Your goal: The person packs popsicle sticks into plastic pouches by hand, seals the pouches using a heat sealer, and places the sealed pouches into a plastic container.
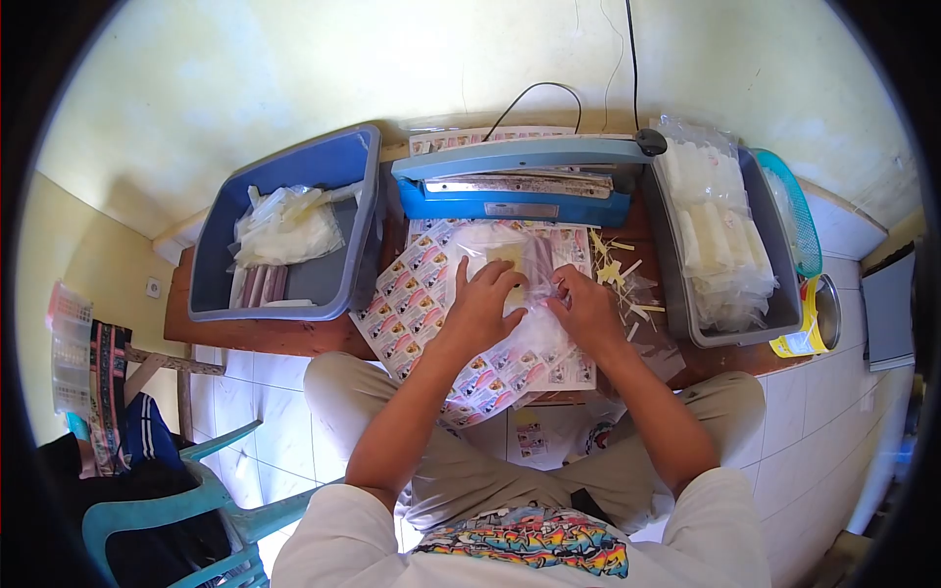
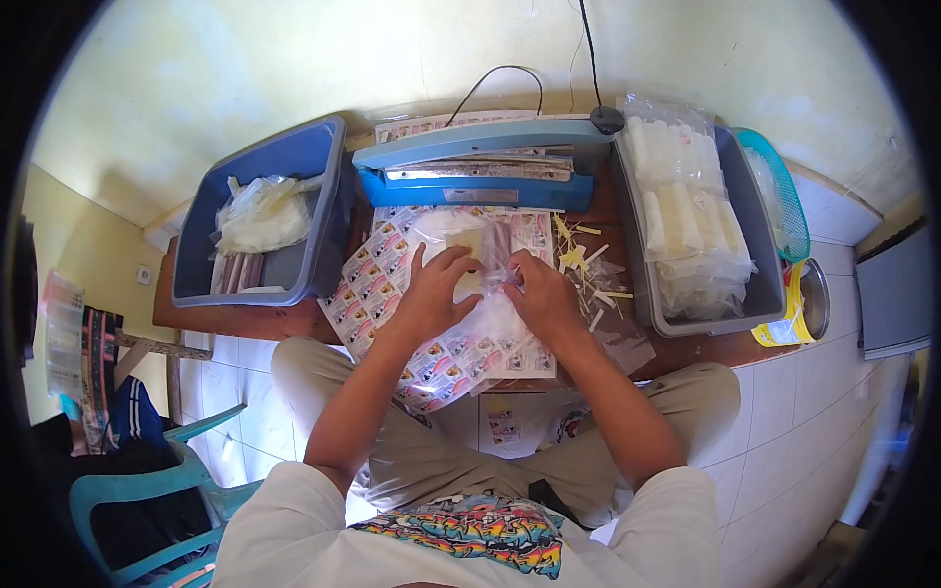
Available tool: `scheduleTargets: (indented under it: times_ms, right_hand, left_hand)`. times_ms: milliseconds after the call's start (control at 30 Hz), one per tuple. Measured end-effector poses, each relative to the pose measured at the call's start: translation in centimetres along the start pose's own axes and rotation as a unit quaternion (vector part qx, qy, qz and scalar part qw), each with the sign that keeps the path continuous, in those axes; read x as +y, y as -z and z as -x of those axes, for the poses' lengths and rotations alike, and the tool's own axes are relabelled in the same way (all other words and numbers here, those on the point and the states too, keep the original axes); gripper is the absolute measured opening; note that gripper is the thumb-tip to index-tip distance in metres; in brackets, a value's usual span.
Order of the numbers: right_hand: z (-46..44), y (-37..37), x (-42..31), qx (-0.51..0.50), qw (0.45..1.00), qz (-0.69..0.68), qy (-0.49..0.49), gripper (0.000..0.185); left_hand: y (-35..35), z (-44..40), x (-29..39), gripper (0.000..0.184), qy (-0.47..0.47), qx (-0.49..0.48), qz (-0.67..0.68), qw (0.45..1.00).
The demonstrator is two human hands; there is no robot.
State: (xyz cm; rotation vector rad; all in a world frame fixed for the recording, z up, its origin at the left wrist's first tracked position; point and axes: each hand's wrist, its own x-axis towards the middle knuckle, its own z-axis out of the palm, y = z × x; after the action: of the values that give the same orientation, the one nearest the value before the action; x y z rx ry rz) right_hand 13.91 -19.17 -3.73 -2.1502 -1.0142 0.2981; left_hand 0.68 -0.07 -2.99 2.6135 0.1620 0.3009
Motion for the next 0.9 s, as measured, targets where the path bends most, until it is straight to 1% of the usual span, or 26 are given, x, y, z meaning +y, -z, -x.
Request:
scheduleTargets:
  times_ms: [67,100,167,200,267,400,467,600,667,700,767,800,867,900]
  right_hand:
    - [0.1,0.1,-0.6,0.010,0.999,0.028,0.014,0.043]
    - [0.2,0.1,-0.9,0.010,0.999,0.029,0.015,0.043]
    - [0.5,0.1,-1.8,0.098,0.990,0.073,0.074,0.042]
    - [0.5,0.2,-2.2,0.099,0.990,0.074,0.074,0.042]
    - [0.5,0.4,-2.7,0.141,0.980,0.090,0.107,0.040]
    - [0.4,0.0,-1.7,0.136,0.979,0.111,0.104,0.041]
    - [0.3,0.0,-1.0,0.103,0.986,0.110,0.074,0.040]
    - [0.2,0.0,0.0,0.110,0.987,0.084,0.078,0.036]
    - [0.3,-0.2,0.8,0.112,0.981,0.071,0.144,0.042]
    - [0.5,0.1,0.7,0.113,0.981,0.071,0.144,0.042]
    - [1.0,0.6,0.5,0.073,0.983,0.042,0.163,0.052]
    - [1.3,1.1,0.1,0.073,0.983,0.040,0.165,0.052]
    - [2.0,2.1,-0.8,0.003,0.992,0.000,0.123,0.060]
    - [2.2,2.6,-1.3,0.004,0.992,0.000,0.124,0.060]
  left_hand:
    - [-0.1,-0.1,-0.2,0.045,-0.011,0.027,-0.001,1.000]
    - [0.0,-0.2,-0.2,0.045,-0.012,0.028,-0.001,1.000]
    - [0.0,-0.3,-0.2,0.031,-0.029,0.060,0.000,0.998]
    - [0.1,-0.3,0.0,0.031,-0.030,0.060,0.000,0.998]
    - [0.2,-0.4,0.4,0.017,-0.059,0.086,0.009,0.995]
    - [0.4,-0.4,1.7,0.013,-0.091,0.118,0.014,0.989]
    - [0.0,-0.3,1.8,0.014,-0.099,0.126,0.027,0.987]
    - [-0.2,-0.2,1.6,0.018,-0.109,0.127,0.027,0.986]
    - [-0.2,0.0,1.4,0.032,-0.088,0.067,0.065,0.992]
    - [-0.1,0.2,1.4,0.032,-0.089,0.067,0.063,0.992]
    - [0.4,0.5,1.3,0.047,-0.076,0.040,0.036,0.996]
    - [0.7,0.6,1.2,0.047,-0.075,0.040,0.034,0.996]
    - [1.4,0.7,1.0,0.054,-0.052,0.014,0.048,0.997]
    - [1.7,0.9,1.0,0.054,-0.053,0.015,0.046,0.997]
